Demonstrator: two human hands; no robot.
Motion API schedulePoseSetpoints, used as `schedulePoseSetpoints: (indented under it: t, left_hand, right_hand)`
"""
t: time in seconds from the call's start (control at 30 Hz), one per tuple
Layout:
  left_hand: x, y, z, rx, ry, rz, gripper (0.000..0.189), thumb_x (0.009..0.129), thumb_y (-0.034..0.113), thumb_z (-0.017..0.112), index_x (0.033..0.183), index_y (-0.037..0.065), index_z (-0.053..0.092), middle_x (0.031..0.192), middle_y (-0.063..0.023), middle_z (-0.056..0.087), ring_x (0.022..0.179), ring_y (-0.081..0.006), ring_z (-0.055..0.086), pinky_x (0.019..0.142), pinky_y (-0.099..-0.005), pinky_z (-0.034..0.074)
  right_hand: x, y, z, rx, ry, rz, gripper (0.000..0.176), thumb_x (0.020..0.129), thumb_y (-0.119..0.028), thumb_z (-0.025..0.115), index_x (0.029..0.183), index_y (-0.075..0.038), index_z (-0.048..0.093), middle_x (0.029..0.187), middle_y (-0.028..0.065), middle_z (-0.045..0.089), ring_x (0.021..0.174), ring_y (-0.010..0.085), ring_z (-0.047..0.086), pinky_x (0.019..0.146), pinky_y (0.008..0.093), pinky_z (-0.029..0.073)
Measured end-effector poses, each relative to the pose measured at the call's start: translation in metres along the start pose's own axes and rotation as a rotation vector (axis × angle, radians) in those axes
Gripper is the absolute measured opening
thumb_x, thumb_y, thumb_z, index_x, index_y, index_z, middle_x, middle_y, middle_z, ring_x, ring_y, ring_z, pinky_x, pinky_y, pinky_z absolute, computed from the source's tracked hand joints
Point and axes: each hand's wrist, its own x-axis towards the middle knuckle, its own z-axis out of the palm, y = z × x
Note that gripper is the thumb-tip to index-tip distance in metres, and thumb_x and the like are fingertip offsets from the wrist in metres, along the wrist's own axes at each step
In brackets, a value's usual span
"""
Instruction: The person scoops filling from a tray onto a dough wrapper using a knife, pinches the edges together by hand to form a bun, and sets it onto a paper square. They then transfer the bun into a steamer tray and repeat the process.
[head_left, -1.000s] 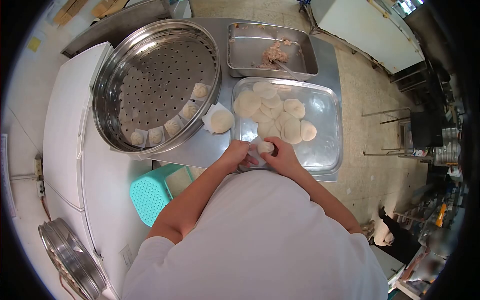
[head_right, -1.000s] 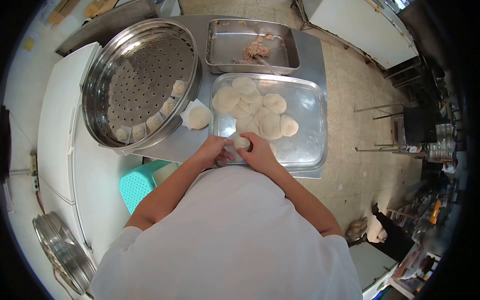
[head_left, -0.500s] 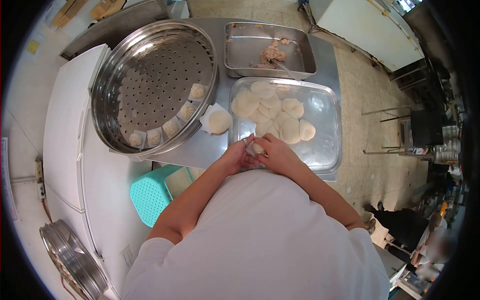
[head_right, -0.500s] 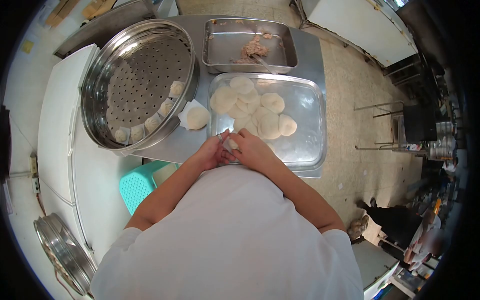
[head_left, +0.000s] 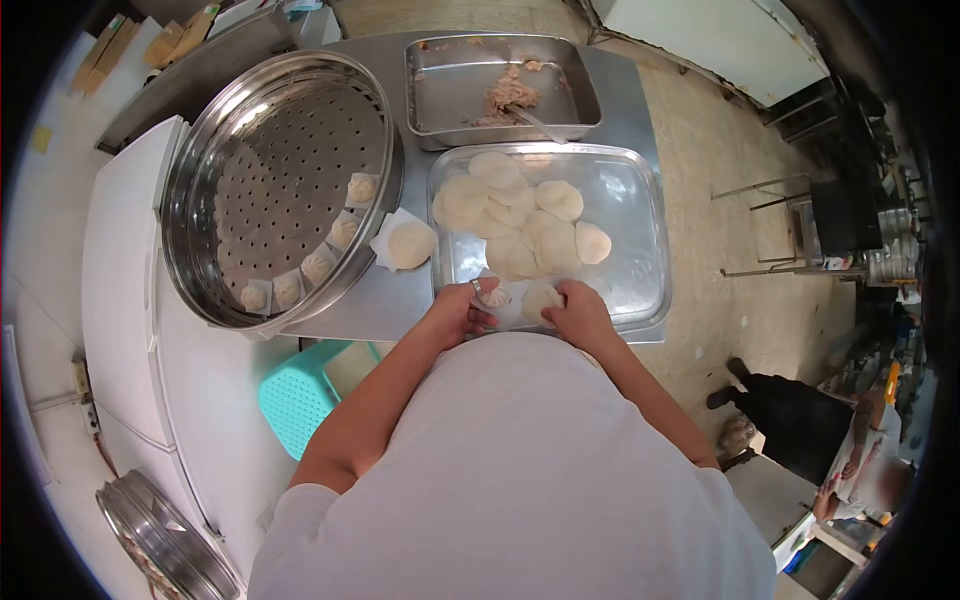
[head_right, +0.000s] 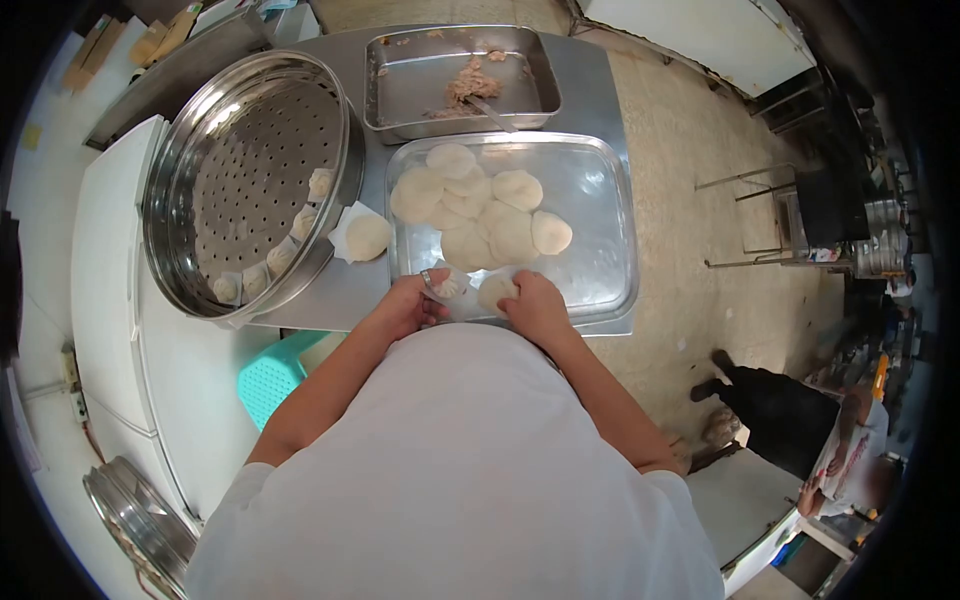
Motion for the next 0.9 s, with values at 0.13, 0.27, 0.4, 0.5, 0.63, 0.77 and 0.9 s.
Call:
schedulePoseSetpoints:
  t: [0.13,0.27,0.4,0.5,0.63,0.77,0.9]
  left_hand:
    - [0.011,-0.007,-0.008,-0.037,-0.02,0.014,0.042,0.096,0.045,0.065,0.123,0.014,0.063,0.105,-0.0013,0.073,0.062,-0.0111,0.064,0.053,-0.0253,0.043]
    - [0.012,-0.008,-0.014,-0.118,-0.12,0.054,0.042,0.096,0.049,0.063,0.119,0.014,0.063,0.105,-0.0009,0.073,0.062,-0.011,0.064,0.053,-0.0258,0.042]
    - [0.006,-0.007,-0.014,-0.182,-0.124,0.088,0.043,0.098,0.049,0.059,0.122,0.014,0.063,0.11,-0.0018,0.075,0.06,-0.0081,0.062,0.051,-0.024,0.042]
    - [-0.007,-0.004,-0.014,-0.222,-0.104,0.116,0.042,0.099,0.048,0.058,0.121,0.013,0.064,0.108,-0.0017,0.075,0.061,-0.009,0.063,0.051,-0.0243,0.043]
    - [-0.018,0.003,-0.014,-0.258,-0.139,0.156,0.041,0.101,0.048,0.057,0.119,0.012,0.064,0.109,-0.002,0.074,0.064,-0.0106,0.066,0.053,-0.0256,0.047]
    - [-0.031,0.014,-0.015,-0.242,-0.123,0.222,0.045,0.103,0.052,0.054,0.122,0.012,0.063,0.106,-0.0028,0.073,0.07,-0.0115,0.069,0.052,-0.0246,0.048]
    - [-0.051,0.033,-0.003,-0.244,-0.092,0.281,0.053,0.102,0.059,0.051,0.12,0.01,0.064,0.101,-0.0031,0.071,0.068,-0.0134,0.068,0.052,-0.0272,0.048]
  right_hand:
    - [-0.007,-0.011,-0.021,0.256,-0.169,0.124,0.033,0.083,-0.015,0.074,0.107,0.006,0.068,0.101,0.0225,0.07,0.095,0.0344,0.068,0.084,0.0412,0.054]
    - [-0.009,-0.014,-0.028,0.596,-0.288,0.056,0.031,0.085,-0.016,0.077,0.108,0.003,0.067,0.09,0.0137,0.07,0.081,0.0175,0.063,0.072,0.0354,0.053]
    - [0.003,-0.007,0.004,0.287,0.001,-0.008,0.03,0.085,-0.014,0.077,0.109,0.001,0.068,0.098,0.0149,0.069,0.086,0.0249,0.067,0.076,0.0389,0.054]
    - [0.001,-0.014,0.006,0.1,0.139,-0.216,0.029,0.085,-0.012,0.075,0.112,-0.001,0.069,0.104,0.0151,0.067,0.09,0.0311,0.068,0.079,0.0414,0.055]
    - [0.008,-0.013,0.002,-0.009,-0.007,-0.399,0.03,0.086,-0.008,0.074,0.116,-0.002,0.07,0.109,0.0141,0.065,0.097,0.0332,0.066,0.082,0.0427,0.055]
    - [0.008,-0.074,-0.034,0.207,-0.032,-0.285,0.034,0.085,-0.007,0.074,0.119,-0.003,0.07,0.113,0.0132,0.065,0.105,0.0323,0.064,0.086,0.042,0.056]
    - [0.017,-0.129,-0.047,0.175,0.049,-0.631,0.04,0.086,-0.009,0.073,0.125,-0.007,0.065,0.12,0.0126,0.062,0.106,0.0316,0.064,0.085,0.0424,0.056]
